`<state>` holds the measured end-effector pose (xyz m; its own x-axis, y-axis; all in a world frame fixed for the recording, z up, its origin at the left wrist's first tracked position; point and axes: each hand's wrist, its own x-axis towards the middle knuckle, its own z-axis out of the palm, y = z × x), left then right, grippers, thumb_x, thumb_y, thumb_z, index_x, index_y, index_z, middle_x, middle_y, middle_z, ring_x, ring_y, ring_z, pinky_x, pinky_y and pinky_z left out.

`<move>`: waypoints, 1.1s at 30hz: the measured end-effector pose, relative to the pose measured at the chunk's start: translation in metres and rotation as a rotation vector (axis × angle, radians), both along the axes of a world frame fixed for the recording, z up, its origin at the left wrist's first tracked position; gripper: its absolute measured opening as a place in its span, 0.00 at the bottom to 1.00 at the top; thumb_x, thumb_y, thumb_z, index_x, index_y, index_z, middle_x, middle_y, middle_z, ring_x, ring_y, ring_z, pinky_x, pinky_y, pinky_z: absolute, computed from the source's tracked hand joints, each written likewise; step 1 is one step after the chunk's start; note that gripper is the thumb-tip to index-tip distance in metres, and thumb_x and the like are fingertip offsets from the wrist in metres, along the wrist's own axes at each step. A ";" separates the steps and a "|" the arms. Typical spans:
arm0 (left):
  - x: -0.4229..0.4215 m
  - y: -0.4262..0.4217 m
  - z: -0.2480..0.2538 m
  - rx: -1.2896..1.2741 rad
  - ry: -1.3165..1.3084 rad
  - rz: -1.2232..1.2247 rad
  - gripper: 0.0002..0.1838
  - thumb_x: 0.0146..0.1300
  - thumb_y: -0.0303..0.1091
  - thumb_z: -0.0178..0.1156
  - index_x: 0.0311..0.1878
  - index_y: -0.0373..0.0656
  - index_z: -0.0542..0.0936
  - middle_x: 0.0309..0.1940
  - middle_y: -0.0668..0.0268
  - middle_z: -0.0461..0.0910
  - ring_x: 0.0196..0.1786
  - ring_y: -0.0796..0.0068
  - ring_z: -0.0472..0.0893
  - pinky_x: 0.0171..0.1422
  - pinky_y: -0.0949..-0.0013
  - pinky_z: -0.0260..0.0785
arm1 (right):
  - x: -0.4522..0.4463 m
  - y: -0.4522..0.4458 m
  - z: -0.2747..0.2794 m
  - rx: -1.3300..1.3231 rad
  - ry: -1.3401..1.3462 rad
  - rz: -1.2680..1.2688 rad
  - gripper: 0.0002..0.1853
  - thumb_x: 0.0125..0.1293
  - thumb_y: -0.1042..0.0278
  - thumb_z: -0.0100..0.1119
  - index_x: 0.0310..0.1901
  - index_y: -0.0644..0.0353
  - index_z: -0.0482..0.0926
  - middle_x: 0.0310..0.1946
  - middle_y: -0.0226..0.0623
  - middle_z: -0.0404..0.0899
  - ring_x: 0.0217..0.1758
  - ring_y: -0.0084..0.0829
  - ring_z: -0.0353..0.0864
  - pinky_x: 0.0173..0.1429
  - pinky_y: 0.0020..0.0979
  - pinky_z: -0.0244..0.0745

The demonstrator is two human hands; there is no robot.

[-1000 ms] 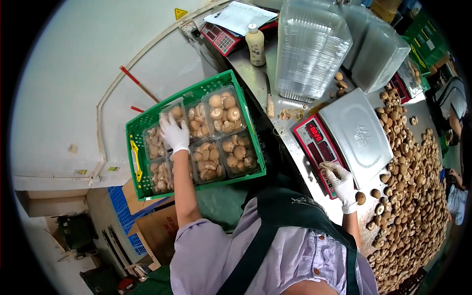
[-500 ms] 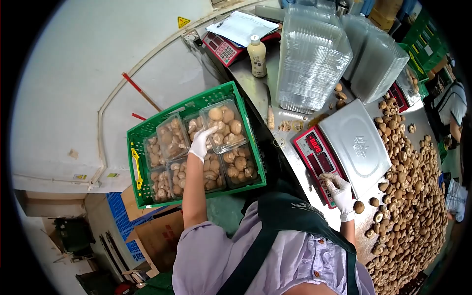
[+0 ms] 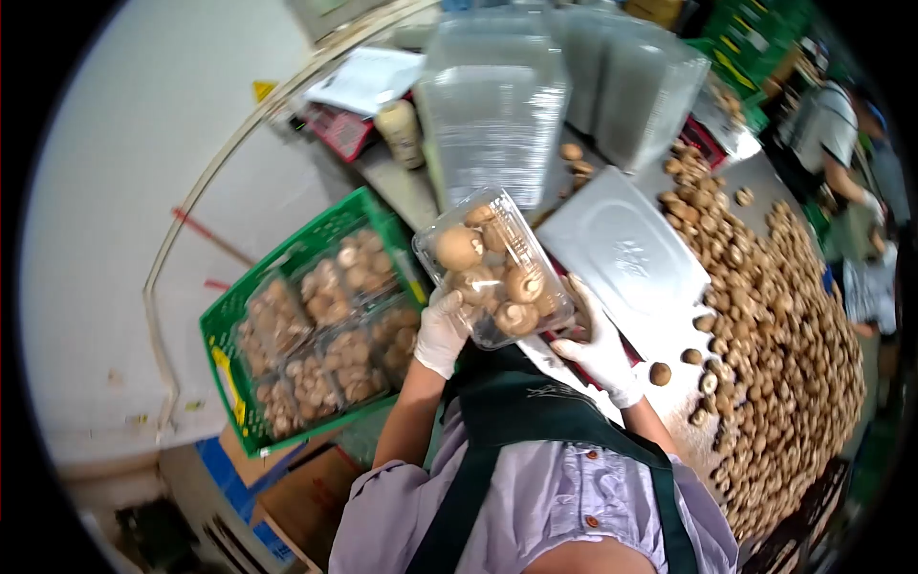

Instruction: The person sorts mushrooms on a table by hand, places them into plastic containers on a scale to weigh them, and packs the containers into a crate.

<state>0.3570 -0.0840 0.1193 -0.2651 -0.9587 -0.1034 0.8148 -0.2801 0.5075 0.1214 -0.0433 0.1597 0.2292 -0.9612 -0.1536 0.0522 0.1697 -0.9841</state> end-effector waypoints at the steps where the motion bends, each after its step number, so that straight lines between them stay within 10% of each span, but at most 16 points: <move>1: -0.024 -0.003 -0.005 0.030 -0.033 -0.036 0.28 0.60 0.34 0.59 0.63 0.36 0.66 0.53 0.59 0.76 0.54 0.67 0.78 0.58 0.65 0.72 | -0.005 0.002 0.002 0.001 0.004 -0.111 0.49 0.52 0.76 0.68 0.73 0.58 0.48 0.69 0.41 0.59 0.56 0.27 0.73 0.57 0.27 0.72; 6: -0.109 -0.003 0.000 0.153 -0.414 -0.529 0.21 0.65 0.49 0.58 0.51 0.43 0.72 0.40 0.67 0.80 0.27 0.83 0.77 0.30 0.77 0.69 | -0.067 0.005 -0.008 0.115 -0.079 -0.631 0.33 0.68 0.65 0.55 0.70 0.66 0.54 0.61 0.43 0.68 0.62 0.30 0.69 0.62 0.29 0.68; 7: -0.115 -0.002 0.001 0.144 -0.618 -0.677 0.22 0.66 0.51 0.57 0.51 0.42 0.74 0.37 0.66 0.81 0.26 0.82 0.77 0.29 0.77 0.69 | -0.084 0.005 -0.032 0.056 0.005 -0.765 0.29 0.69 0.61 0.54 0.67 0.65 0.62 0.54 0.38 0.74 0.45 0.24 0.77 0.42 0.22 0.75; 10: -0.120 -0.010 0.018 -0.236 -0.857 -0.819 0.14 0.68 0.37 0.55 0.49 0.36 0.78 0.37 0.62 0.83 0.30 0.83 0.79 0.34 0.80 0.71 | -0.135 0.016 -0.054 0.193 0.046 -0.783 0.24 0.69 0.59 0.54 0.62 0.64 0.70 0.47 0.33 0.79 0.36 0.17 0.76 0.35 0.21 0.73; 13: -0.135 -0.037 0.053 -0.617 -1.043 -0.371 0.12 0.60 0.28 0.63 0.46 0.36 0.80 0.36 0.64 0.83 0.35 0.78 0.82 0.38 0.77 0.74 | -0.152 0.026 -0.042 0.123 0.056 -0.853 0.24 0.69 0.60 0.55 0.62 0.64 0.70 0.46 0.36 0.79 0.34 0.17 0.75 0.36 0.19 0.71; 16: -0.163 -0.091 0.074 -1.198 -1.261 -0.107 0.26 0.51 0.37 0.70 0.54 0.42 0.78 0.52 0.58 0.78 0.53 0.63 0.79 0.57 0.63 0.71 | -0.164 0.032 -0.047 0.079 -0.019 -0.849 0.26 0.69 0.62 0.55 0.65 0.64 0.65 0.58 0.40 0.73 0.39 0.19 0.76 0.38 0.20 0.72; 20: -0.208 -0.128 0.067 -1.710 -1.529 -0.560 0.54 0.36 0.55 0.74 0.69 0.49 0.62 0.73 0.54 0.51 0.75 0.48 0.48 0.75 0.48 0.43 | -0.155 0.054 -0.052 0.003 -0.029 -0.715 0.41 0.58 0.69 0.65 0.71 0.63 0.54 0.67 0.46 0.63 0.38 0.18 0.75 0.39 0.20 0.74; 23: -0.221 -0.125 0.053 -1.848 -1.541 -0.752 0.57 0.34 0.56 0.75 0.70 0.50 0.60 0.73 0.54 0.49 0.74 0.43 0.48 0.74 0.46 0.45 | -0.129 0.066 -0.049 -0.083 0.298 -0.679 0.50 0.51 0.72 0.68 0.73 0.63 0.47 0.66 0.48 0.63 0.36 0.17 0.73 0.40 0.19 0.74; 29: -0.232 -0.092 0.051 -1.804 -1.704 -0.602 0.54 0.38 0.56 0.70 0.70 0.49 0.60 0.71 0.51 0.51 0.69 0.41 0.54 0.66 0.44 0.55 | -0.115 0.048 -0.074 -0.195 0.180 -1.019 0.44 0.54 0.75 0.66 0.71 0.64 0.53 0.64 0.46 0.67 0.65 0.33 0.68 0.64 0.29 0.66; 33: -0.231 -0.085 0.051 -1.791 -1.728 -0.579 0.53 0.39 0.57 0.69 0.71 0.50 0.60 0.71 0.50 0.51 0.69 0.39 0.54 0.65 0.43 0.56 | -0.127 0.053 -0.064 -0.165 0.268 -0.955 0.41 0.55 0.74 0.66 0.70 0.60 0.57 0.61 0.40 0.71 0.48 0.23 0.76 0.50 0.23 0.73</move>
<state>0.1259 -0.1687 0.1702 -0.9625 -0.2714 0.0028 -0.2655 0.9438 0.1971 -0.0059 0.0097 0.0955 -0.6711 -0.7386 0.0641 -0.1314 0.0333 -0.9908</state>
